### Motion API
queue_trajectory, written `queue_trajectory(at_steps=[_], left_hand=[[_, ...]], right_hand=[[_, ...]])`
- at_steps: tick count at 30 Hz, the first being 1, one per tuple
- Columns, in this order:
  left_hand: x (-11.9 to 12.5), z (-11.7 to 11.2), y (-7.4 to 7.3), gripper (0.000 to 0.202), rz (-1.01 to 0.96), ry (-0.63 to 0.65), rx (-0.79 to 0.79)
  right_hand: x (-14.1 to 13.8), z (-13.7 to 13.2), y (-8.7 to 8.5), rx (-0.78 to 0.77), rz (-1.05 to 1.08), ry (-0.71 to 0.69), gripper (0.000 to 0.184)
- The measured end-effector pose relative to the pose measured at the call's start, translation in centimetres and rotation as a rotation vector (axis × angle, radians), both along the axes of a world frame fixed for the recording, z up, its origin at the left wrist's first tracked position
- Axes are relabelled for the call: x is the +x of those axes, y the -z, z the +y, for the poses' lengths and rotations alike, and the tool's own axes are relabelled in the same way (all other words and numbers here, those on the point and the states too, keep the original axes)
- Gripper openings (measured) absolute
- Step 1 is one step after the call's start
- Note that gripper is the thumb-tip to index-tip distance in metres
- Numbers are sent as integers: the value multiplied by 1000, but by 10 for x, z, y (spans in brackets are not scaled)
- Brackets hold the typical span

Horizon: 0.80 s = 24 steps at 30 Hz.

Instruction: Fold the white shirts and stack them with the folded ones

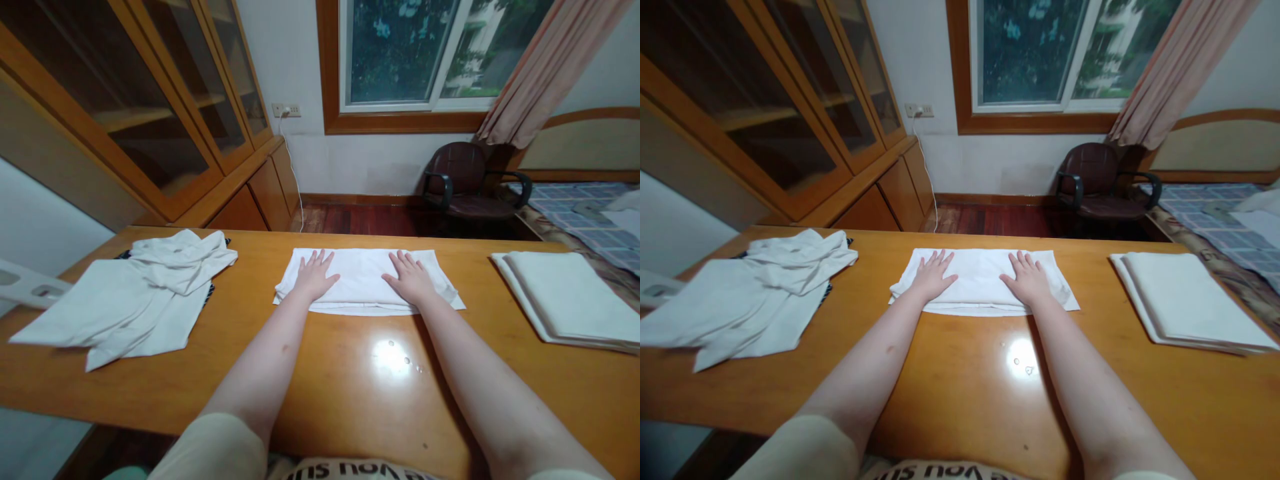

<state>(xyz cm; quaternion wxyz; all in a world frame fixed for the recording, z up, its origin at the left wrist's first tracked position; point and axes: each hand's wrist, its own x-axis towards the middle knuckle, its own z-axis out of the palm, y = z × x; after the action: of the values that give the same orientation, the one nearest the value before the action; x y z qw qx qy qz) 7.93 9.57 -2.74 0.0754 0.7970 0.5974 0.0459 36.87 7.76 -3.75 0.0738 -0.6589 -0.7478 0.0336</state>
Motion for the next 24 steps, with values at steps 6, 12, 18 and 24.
queue_trajectory(at_steps=[6,12,18,24], left_hand=[[-22,-4,-5,68,-54,-393,201],[-52,7,-7,50,-211,-498,159],[-57,12,-2,27,-338,-443,253],[-58,13,-1,26,-547,-414,354]], right_hand=[[9,-2,-2,98,193,-2,62],[35,2,-7,284,224,348,55],[42,-1,-15,134,175,533,56],[38,-5,-23,294,239,495,40]])
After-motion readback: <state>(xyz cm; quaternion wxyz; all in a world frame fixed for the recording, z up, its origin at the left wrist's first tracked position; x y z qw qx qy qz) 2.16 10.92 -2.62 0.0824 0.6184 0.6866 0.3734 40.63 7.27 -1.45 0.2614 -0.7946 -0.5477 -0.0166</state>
